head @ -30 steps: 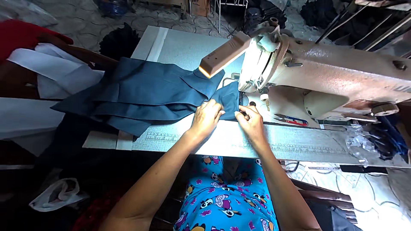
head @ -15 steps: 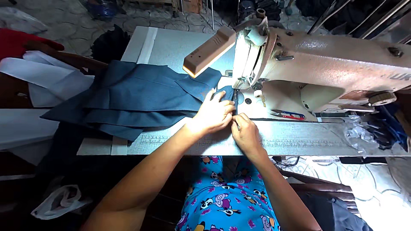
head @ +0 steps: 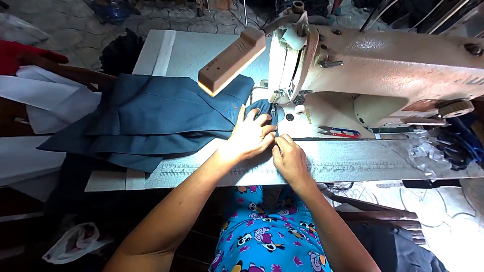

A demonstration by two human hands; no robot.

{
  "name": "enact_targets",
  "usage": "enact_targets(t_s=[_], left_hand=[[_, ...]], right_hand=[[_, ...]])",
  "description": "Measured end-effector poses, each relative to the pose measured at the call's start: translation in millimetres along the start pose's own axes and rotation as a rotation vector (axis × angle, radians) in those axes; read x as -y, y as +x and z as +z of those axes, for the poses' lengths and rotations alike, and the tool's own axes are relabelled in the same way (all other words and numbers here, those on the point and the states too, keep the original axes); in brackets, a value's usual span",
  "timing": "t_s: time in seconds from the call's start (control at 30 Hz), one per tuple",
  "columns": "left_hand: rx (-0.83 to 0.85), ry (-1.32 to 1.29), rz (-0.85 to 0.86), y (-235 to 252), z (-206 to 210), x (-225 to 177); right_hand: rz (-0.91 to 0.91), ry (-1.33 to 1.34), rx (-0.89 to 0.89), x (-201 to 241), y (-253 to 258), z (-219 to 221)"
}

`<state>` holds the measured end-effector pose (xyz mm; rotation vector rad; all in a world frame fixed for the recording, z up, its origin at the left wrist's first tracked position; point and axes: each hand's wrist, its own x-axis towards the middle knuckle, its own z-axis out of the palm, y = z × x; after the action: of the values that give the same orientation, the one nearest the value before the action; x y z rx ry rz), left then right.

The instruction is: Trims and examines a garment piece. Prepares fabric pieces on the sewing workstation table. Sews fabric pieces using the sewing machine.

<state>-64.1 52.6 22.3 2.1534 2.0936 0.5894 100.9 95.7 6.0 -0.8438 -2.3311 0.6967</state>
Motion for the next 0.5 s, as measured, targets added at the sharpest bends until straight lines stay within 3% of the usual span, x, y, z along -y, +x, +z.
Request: enact_targets(t_s=[0.2, 0.4, 0.5], left_hand=[[-0.091, -0.053, 0.004, -1, -2, 2], [-0.112, -0.168, -0.188, -6, -11, 34], [-0.258, -0.071, -0.084, -17, -1, 29]], right_hand=[[-0.017, 0.022, -0.004, -4, 1, 0], [0.122, 0.218, 0.072, -8, 9, -12], [0.202, 0.276, 0.115, -8, 14, -18]])
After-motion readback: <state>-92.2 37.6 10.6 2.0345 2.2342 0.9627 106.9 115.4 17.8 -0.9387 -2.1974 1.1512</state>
